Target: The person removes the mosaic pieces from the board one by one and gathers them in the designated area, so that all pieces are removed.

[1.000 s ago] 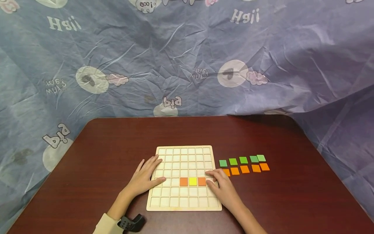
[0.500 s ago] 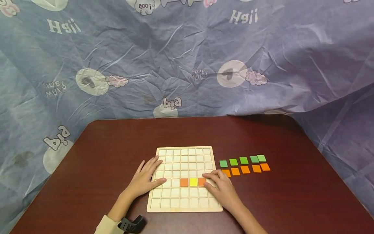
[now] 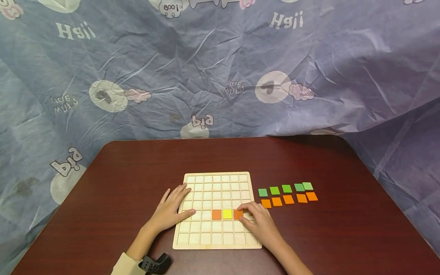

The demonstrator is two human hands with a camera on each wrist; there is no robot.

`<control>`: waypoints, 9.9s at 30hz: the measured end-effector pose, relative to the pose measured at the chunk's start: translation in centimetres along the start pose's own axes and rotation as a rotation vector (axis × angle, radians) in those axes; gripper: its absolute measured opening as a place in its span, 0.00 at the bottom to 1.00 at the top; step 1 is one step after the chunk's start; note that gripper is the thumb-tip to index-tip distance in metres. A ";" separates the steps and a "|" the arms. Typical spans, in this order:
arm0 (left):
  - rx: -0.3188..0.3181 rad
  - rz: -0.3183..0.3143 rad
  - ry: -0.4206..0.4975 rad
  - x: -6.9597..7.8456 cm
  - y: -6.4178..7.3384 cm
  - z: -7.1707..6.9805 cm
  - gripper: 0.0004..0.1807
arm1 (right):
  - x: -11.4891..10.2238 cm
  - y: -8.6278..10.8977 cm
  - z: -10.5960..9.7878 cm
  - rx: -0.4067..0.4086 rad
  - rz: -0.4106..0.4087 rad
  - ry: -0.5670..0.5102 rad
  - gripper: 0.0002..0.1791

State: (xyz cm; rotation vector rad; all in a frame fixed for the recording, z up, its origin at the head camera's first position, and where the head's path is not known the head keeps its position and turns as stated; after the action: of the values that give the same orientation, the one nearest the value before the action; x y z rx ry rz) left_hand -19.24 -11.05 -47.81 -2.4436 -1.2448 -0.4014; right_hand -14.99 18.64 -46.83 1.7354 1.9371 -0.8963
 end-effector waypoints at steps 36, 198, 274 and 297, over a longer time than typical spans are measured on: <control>0.010 -0.001 0.014 0.3 0.0 -0.1 0.43 | 3.9 0.6 -5.4 -0.060 0.210 0.010 0.07; 0.010 -0.004 0.013 0.2 0.1 -0.2 0.43 | 5.2 0.5 -8.0 -0.052 0.360 0.067 0.12; 0.006 -0.016 0.005 0.1 0.0 -0.2 0.43 | -5.3 -0.8 3.4 -0.151 0.141 -0.055 0.12; 0.022 0.007 0.005 0.0 0.1 0.0 0.43 | -5.9 -0.3 1.4 -0.151 0.212 -0.083 0.12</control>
State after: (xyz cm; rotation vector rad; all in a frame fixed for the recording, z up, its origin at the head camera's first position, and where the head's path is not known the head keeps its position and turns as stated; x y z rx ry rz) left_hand -19.13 -11.13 -47.81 -2.4266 -1.2318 -0.3891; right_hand -14.50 13.37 -43.82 1.7459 1.6851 -0.7152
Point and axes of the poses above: each hand's wrist, its own y-axis away from the middle knuckle, its own z-axis out of the palm, x = y × z, the point moved 1 cm from there along -y, towards the middle knuckle, and after that the axes turned 14 degrees about z, right-handed, at the moved point
